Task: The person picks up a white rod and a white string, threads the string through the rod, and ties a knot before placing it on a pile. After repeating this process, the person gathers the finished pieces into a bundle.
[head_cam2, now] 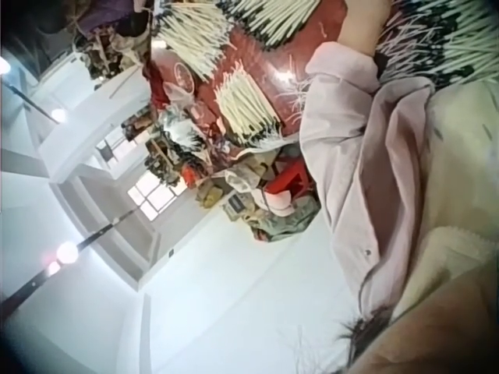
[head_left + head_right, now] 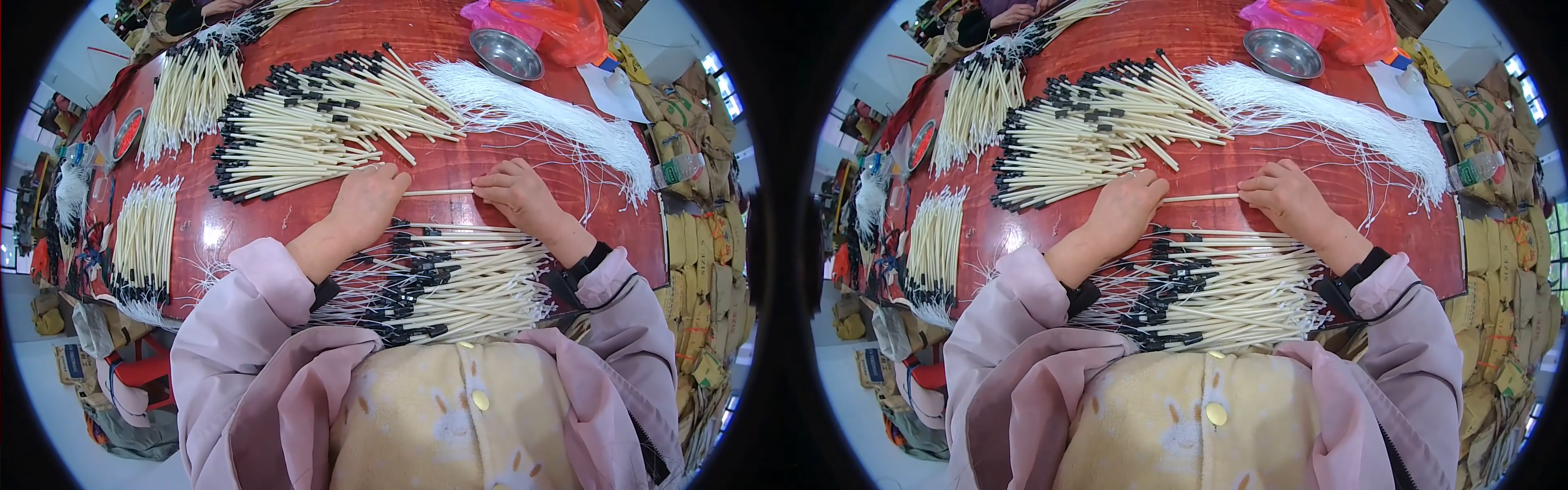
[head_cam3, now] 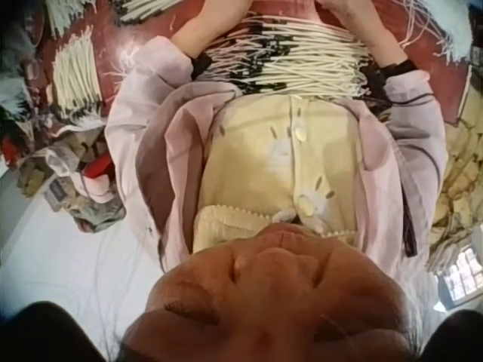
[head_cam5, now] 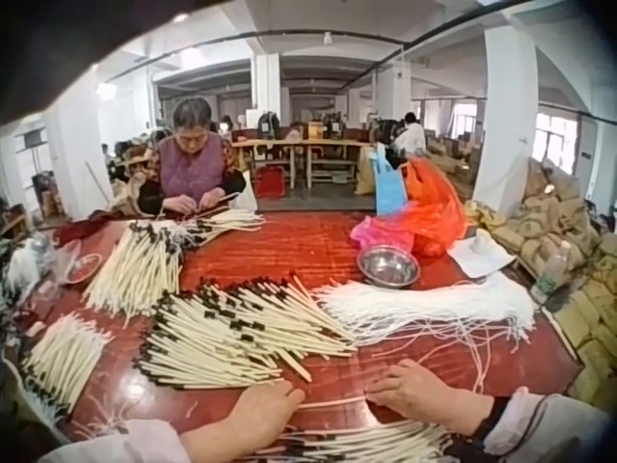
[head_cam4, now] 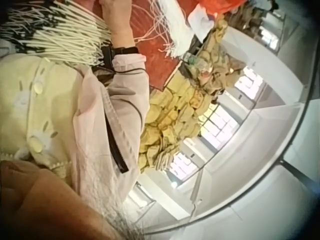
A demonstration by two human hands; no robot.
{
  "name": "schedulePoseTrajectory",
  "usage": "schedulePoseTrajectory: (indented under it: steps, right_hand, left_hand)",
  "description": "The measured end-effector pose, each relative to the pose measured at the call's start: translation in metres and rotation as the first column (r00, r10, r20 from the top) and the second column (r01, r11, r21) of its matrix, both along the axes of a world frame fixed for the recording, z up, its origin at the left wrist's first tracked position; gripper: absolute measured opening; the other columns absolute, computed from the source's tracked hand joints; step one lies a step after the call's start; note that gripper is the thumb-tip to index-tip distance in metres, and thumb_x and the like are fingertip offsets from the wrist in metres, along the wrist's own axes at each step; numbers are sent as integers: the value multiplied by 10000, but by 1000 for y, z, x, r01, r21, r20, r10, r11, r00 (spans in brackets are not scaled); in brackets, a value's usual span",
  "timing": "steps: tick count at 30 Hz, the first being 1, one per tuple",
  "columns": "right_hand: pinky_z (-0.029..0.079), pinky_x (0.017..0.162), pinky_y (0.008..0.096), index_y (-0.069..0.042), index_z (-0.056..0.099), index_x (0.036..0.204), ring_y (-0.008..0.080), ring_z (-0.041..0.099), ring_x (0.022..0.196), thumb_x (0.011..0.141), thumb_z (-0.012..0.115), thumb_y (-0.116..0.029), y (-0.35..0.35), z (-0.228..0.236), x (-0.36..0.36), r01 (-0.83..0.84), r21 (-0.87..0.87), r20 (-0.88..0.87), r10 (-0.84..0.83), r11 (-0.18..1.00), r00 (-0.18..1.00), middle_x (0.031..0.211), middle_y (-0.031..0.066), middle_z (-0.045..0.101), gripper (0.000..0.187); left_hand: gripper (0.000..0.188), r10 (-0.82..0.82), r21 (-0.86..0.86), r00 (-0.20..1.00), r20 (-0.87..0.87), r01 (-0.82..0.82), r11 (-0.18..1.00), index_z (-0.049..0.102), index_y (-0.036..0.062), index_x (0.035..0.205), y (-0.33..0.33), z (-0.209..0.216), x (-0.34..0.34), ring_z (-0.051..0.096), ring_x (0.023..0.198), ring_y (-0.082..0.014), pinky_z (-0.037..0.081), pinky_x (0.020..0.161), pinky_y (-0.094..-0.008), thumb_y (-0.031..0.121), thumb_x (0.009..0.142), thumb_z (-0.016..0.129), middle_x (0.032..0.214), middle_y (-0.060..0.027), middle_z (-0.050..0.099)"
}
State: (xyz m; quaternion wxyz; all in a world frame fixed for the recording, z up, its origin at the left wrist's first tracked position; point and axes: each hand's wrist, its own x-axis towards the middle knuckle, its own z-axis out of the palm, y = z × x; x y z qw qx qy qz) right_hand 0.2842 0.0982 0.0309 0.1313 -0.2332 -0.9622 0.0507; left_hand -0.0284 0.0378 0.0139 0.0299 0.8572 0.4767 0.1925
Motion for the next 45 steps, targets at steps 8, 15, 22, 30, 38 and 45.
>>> schedulePoseTrajectory:
  steps: [8, 15, 22, 30, 38, 45]
  right_hand:
    - [447, 925, 397, -78, 734, 1053, 254, 598, 1032, 819, 768, -168, -4, 6, 11, 163, 66, -128, -154, 984, 980, 1148, 38, 705, 253]
    - [446, 855, 392, -72, 687, 895, 248, 592, 946, 803, 772, -141, -3, 5, 5, 128, -29, -67, -130, 991, 989, 965, 28, 684, 144]
    - [447, 812, 397, -68, 656, 835, 268, 582, 879, 804, 752, -99, 3, -4, -7, 158, 19, -61, -157, 987, 986, 845, 57, 616, 105]
    - [453, 841, 404, -60, 676, 1010, 292, 577, 893, 810, 789, -168, -4, 3, -10, 145, 4, -143, -143, 989, 979, 888, 84, 631, 253]
    - [441, 861, 402, -58, 660, 1202, 283, 541, 906, 770, 847, -255, -24, 28, 18, 302, -92, -291, -316, 949, 903, 945, 73, 634, 510]
    - [416, 814, 382, -80, 721, 1038, 251, 554, 857, 803, 808, -180, -48, 22, 20, 302, -66, -306, -307, 951, 901, 880, 51, 658, 269]
  left_hand:
    - [184, 47, -72, 996, -80, -53, 996, 632, 66, 1016, -2, 7, 5, 674, 924, -306, 531, 801, -426, 44, 833, 623, 938, -115, 641]
    - [205, -9, -53, 995, -101, 4, 999, 633, 84, 1044, 4, 2, 5, 676, 921, -307, 526, 796, -437, 51, 842, 617, 956, -118, 647]
    - [149, -23, -35, 997, -69, 21, 999, 614, 68, 994, 4, 5, 8, 651, 897, -321, 518, 790, -446, 57, 845, 621, 918, -121, 622]
    - [152, -14, 11, 997, -80, 15, 1000, 563, 36, 1002, 6, 0, 15, 638, 907, -342, 511, 788, -457, 20, 852, 583, 929, -143, 607]
    - [128, 30, -162, 1000, -3, -30, 986, 532, 17, 1026, -4, 21, 7, 640, 880, -389, 503, 760, -483, 36, 904, 566, 914, -195, 633]
    - [100, 39, -269, 991, 127, -4, 963, 504, 18, 1023, -30, 47, 9, 618, 874, -435, 472, 753, -517, 59, 953, 563, 906, -214, 633]
